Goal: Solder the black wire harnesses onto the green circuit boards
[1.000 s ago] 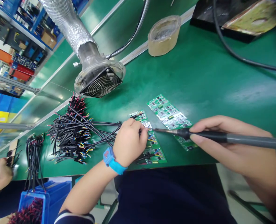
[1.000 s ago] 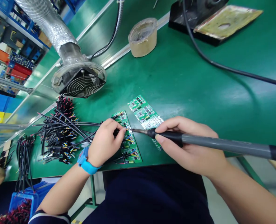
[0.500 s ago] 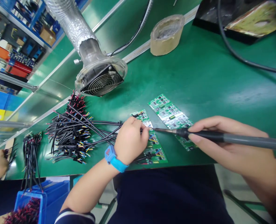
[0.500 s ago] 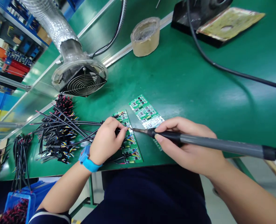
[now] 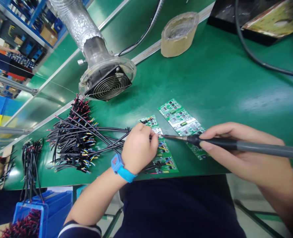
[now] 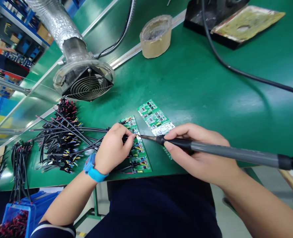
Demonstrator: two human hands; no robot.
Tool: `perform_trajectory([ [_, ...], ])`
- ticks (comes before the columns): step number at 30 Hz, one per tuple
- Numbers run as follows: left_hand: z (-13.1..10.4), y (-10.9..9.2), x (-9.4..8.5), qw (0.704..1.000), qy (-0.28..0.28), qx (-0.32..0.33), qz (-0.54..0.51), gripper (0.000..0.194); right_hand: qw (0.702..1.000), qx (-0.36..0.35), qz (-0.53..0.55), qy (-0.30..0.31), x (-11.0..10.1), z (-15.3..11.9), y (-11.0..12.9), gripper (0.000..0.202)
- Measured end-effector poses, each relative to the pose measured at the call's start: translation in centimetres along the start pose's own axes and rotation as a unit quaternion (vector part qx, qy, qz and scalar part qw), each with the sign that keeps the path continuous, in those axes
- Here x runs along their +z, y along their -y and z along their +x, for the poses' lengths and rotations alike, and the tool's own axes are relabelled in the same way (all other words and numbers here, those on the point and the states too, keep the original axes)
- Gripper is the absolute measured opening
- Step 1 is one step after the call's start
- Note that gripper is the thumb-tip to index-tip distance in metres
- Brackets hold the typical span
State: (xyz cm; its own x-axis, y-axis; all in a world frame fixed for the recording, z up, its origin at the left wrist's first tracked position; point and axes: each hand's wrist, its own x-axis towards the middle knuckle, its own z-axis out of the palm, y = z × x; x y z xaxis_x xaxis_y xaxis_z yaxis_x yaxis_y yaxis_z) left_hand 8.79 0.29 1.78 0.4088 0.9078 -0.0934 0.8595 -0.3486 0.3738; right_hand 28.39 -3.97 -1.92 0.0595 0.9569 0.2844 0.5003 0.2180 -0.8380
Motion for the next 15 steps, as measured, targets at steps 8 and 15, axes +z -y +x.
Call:
perform_trajectory([
  [8,-0.04,0.09,0.06,1.000,0.002,-0.001,0.007,0.010,0.997,0.049,0.033,-0.047,0.07,-0.44,0.60,0.007],
  [15,0.00,0.03,0.06,1.000,0.002,-0.004,0.009,0.010,0.999,0.020,0.009,-0.043,0.15,-0.38,0.11,0.009],
])
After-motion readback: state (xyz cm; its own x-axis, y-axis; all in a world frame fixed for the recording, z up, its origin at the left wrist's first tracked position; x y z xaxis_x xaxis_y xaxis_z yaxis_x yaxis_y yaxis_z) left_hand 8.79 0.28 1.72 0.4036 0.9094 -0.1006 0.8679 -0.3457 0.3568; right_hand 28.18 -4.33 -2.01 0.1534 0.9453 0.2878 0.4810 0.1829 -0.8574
